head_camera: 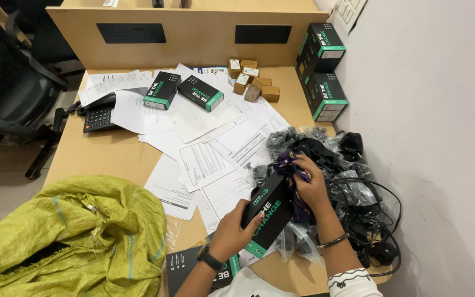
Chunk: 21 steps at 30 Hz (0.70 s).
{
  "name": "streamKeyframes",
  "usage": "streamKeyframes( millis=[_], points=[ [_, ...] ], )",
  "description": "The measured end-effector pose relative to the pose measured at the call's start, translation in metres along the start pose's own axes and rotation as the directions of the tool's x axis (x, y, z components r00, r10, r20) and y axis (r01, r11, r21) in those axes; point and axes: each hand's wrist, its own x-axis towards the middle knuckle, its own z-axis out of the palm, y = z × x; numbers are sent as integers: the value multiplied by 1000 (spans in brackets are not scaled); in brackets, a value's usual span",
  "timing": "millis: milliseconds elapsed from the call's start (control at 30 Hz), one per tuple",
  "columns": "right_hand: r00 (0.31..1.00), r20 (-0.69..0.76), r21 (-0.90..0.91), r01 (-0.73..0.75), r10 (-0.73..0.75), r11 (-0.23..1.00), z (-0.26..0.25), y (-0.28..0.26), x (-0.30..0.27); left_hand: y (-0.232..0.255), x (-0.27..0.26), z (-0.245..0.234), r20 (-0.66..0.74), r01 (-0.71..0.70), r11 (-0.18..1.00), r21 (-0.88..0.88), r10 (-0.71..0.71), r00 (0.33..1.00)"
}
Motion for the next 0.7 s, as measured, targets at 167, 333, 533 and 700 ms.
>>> streamKeyframes(
  millis=[167,333,533,700],
  points=[
    [997,0,56,-71,71,996,-8,-7,-4,2,-6,0,-51,-144,989,13,145,988],
    [993,-28,-62,-115,114,991,-14,-17,-7,6,-3,-14,-15,-89,995,41,90,996],
    [983,-136,31,131,-125,991,-9,-30,-11,8,-3,-10,-70,-302,946,116,311,948],
    [899,-369,-65,-279,237,958,9,-51,-13,4,1,2,-110,-90,989,-119,77,991]
  ],
)
